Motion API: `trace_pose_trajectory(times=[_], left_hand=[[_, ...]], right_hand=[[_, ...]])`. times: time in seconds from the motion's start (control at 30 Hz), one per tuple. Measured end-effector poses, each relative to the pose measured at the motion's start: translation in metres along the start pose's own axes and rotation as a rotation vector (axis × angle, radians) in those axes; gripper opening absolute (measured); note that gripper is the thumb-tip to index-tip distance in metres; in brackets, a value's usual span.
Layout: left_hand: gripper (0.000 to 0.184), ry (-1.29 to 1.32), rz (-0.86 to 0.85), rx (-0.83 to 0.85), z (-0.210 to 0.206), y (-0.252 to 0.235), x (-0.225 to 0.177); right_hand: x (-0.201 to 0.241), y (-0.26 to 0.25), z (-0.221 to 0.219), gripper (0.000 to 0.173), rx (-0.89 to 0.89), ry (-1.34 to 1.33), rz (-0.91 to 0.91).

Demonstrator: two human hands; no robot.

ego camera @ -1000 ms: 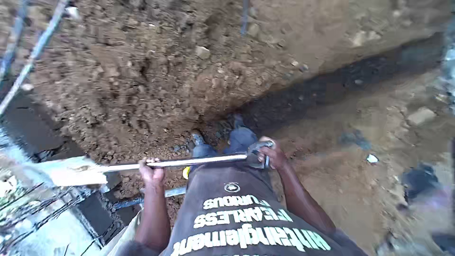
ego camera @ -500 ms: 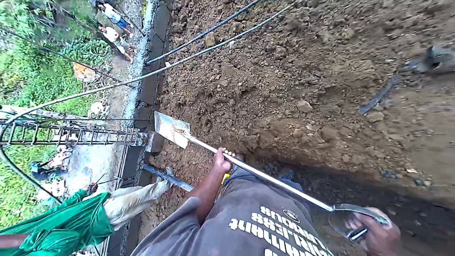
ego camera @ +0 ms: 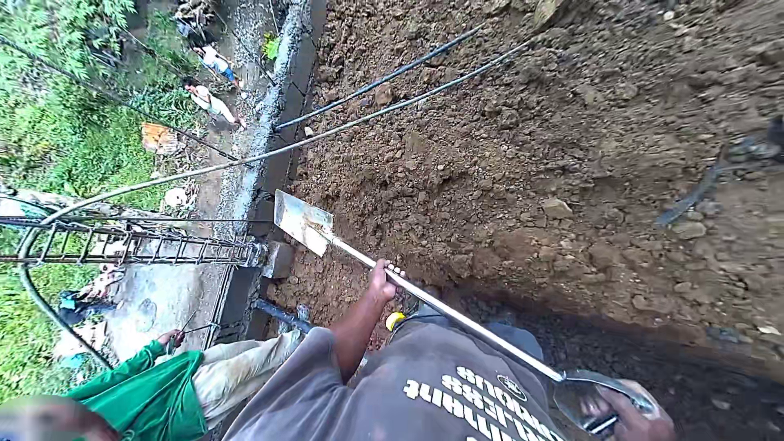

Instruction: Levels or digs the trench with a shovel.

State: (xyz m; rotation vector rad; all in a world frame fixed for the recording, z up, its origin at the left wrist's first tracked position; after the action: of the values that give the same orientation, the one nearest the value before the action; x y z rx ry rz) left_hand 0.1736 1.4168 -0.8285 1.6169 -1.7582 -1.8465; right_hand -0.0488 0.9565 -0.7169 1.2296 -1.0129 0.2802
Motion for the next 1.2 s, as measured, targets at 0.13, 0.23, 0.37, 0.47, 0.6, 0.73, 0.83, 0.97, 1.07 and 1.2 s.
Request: trace_pose_trajectory(times=[0.13, 0.23, 0.37, 0.47, 0.6, 0.73, 0.83, 0.97, 1.07, 1.2], left_hand=[[0.009, -0.018, 0.052, -0.009, 0.000, -0.013, 0.006], [0.007, -0.025, 0.100, 0.001, -0.011, -0.012, 0.029], [0.009, -0.044, 0.088, 0.030, -0.034, 0.006, 0.042], [0.017, -0.163, 0.102, 0.212, -0.063, 0.017, 0.073], [0.024, -0.346, 0.106, 0.404, -0.114, 0.038, 0.122], [0.022, -0.497, 0.082, 0.484, -0.170, 0.088, 0.162], [0.022, -0.573, 0.106, 0.609, -0.215, 0.129, 0.206], [0.025, -0.630, 0.131, 0.753, -0.271, 0.192, 0.269], [0.026, -0.678, 0.183, 0.859, -0.299, 0.240, 0.320], [0.025, -0.745, 0.254, 0.989, -0.323, 0.310, 0.377]], right_hand=[[0.002, 0.020, -0.011, 0.010, -0.006, -0.013, -0.012], [0.004, 0.033, 0.004, 0.007, -0.056, -0.030, -0.003], [0.013, 0.042, 0.033, 0.013, -0.152, 0.010, -0.029], [0.014, 0.059, 0.066, 0.019, -0.341, -0.027, -0.095], [-0.005, 0.077, 0.124, 0.008, -0.424, -0.109, -0.115], [-0.026, 0.105, 0.175, 0.011, -0.473, -0.243, -0.067], [-0.040, 0.134, 0.217, 0.013, -0.568, -0.325, -0.029], [-0.064, 0.176, 0.265, 0.015, -0.674, -0.485, 0.042], [-0.085, 0.211, 0.298, 0.015, -0.739, -0.600, 0.104], [-0.119, 0.262, 0.325, 0.015, -0.847, -0.675, 0.160]])
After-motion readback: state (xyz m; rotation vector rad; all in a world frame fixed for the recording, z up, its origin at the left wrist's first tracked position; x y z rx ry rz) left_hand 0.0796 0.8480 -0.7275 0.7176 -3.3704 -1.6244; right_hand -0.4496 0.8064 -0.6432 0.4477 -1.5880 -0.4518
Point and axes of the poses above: each hand's wrist, its own y-axis away from the middle knuckle, its own z-axis out of the back of the hand, x = y × z, the point moved 10 cm from there along -y, towards the middle knuckle, and after that the axes turned 12 degrees about -z, right-handed, at the moved point
